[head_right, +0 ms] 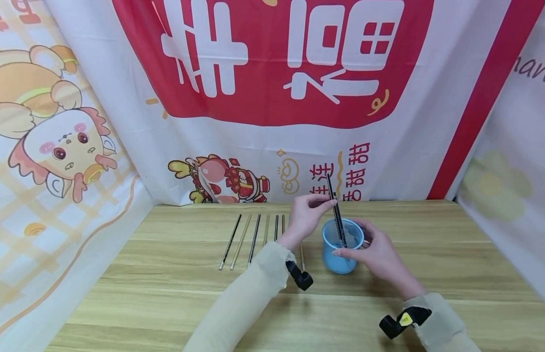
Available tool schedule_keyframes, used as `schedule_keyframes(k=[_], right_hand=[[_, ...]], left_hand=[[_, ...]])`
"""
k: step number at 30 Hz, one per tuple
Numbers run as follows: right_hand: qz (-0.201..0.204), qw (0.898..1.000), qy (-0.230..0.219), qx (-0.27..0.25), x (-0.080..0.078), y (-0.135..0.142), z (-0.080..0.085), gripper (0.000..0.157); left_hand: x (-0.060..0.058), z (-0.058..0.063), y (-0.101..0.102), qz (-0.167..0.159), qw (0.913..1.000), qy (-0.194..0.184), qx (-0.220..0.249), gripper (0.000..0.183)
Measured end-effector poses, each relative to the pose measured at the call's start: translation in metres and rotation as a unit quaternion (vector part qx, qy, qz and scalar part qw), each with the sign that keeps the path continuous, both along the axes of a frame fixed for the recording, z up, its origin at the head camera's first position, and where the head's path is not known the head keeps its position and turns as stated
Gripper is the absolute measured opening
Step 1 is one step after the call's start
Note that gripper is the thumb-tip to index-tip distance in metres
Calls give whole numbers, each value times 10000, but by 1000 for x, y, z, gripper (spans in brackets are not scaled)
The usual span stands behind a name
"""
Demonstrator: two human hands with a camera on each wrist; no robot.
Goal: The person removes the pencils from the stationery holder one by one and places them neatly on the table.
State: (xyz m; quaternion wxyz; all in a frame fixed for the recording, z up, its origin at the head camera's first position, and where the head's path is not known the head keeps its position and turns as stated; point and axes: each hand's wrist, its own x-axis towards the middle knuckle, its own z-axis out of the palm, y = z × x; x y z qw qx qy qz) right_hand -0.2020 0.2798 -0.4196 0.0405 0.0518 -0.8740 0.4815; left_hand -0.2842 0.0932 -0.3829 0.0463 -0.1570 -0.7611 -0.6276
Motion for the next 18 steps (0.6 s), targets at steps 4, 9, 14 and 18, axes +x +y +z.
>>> schedule_keyframes(k=[4,9,14,18], right_hand=[[-2,10000,-8,-6,0,0,0,91],[-1,10000,-46,-15,0,-1,1,91],[14,10000,-19,-37,1,-1,1,90],[46,10000,8,-77,1,-1,1,89]], left_hand=[[0,2,-3,-28,9999,48,99,20],[1,9,-8,-34,9998,111,186,19],[2,18,-14,-69,9993,198,321,20],[4,25,-20,-65,9987,275,421,23]])
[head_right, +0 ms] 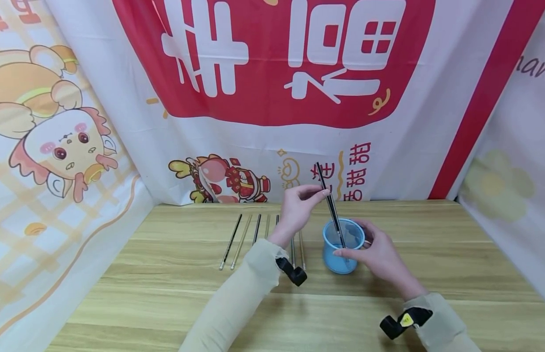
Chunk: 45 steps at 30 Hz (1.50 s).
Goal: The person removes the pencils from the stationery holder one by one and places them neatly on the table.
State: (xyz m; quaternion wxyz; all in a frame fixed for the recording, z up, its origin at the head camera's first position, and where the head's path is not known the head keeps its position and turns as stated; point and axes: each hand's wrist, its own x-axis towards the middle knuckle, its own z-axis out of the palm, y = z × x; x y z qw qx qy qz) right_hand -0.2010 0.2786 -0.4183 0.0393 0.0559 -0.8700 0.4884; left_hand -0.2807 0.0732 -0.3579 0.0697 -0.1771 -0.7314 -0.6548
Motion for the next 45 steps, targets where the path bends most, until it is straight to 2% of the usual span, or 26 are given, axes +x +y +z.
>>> schedule_keyframes(k=[5,15,20,29,39,45], right_hand=[[-5,10000,-10,-12,1,0,-1,87],[-7,10000,8,10,1,0,0,89],[-22,10000,45,55,1,0,1,88],[-17,9999,56,126,1,0,0,87],[-39,9999,24,113,1,0,1,88],[-52,9999,-24,130,1,0,2,89]], left_hand=[[-1,6,-7,89,9992,295,267,23],[3,24,-30,188,9986,249,431,27],[1,30,-43,243,9959,332,801,26],[-4,25,-75,345,9920,419,1137,25],[-9,16,-113,696,9885,137,1336,27],[-10,12,-128,852,9893,-128,1176,27]])
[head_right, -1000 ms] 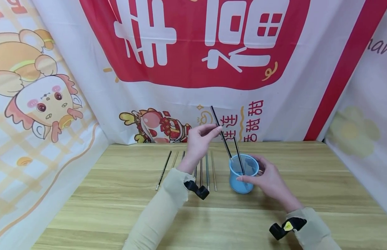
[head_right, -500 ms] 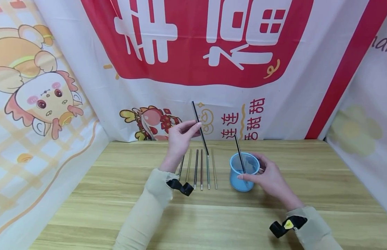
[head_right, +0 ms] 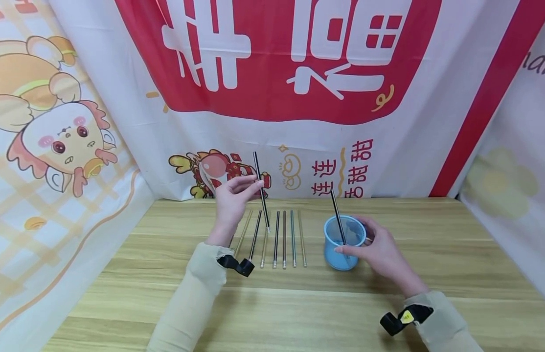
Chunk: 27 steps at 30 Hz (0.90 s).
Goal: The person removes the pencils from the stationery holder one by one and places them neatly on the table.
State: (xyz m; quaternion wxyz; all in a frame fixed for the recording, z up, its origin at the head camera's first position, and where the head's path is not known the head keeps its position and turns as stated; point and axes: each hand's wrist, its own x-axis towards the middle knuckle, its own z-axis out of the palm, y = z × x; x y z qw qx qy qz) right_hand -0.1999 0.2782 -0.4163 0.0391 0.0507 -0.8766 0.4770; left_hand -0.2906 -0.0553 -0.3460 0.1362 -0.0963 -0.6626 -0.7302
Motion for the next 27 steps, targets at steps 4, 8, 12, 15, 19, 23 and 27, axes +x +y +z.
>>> schedule_keyframes(k=[4,8,12,15,19,23,27], right_hand=[[8,10000,-19,-19,1,0,0,89],[6,10000,19,-20,1,0,-1,88],[3,10000,47,4,1,0,-1,88],[2,10000,17,1,1,0,-2,89],[3,10000,-12,-10,0,0,-1,90],[7,10000,8,4,0,0,-1,90],[20,10000,39,16,1,0,-1,89]], left_hand=[[-1,-3,-11,68,9999,-12,-126,26],[-4,-6,-23,181,9994,69,-291,26],[-5,-8,-35,299,9983,79,-496,26],[-7,-10,-44,354,9972,44,-651,27],[-8,-13,-55,429,9957,28,-819,28],[-11,-17,-67,567,9926,-27,-1076,26],[-13,-19,-79,626,9897,-133,-1284,24]])
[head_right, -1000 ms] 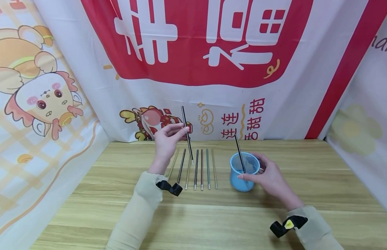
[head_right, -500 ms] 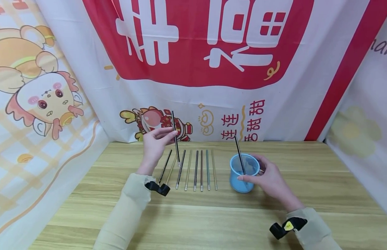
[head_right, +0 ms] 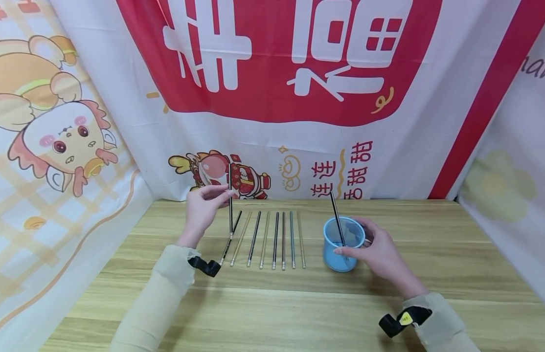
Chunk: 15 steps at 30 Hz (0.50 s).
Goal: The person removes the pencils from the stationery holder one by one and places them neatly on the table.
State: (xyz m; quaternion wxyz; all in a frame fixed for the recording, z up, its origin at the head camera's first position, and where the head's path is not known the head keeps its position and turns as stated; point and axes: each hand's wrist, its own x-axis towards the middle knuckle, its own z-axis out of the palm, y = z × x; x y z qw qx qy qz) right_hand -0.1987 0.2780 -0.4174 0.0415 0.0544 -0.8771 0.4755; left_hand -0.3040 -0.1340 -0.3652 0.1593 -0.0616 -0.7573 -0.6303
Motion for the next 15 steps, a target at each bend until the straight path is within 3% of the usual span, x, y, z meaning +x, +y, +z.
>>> schedule_keyframes(k=[5,15], right_hand=[[-1,10000,-9,3,0,0,0,89],[-18,10000,-34,-12,0,-1,0,90]], left_hand=[[-3,-4,-12,-17,9996,-226,-157,24],[-15,-15,-34,22,9929,-591,-1036,22]])
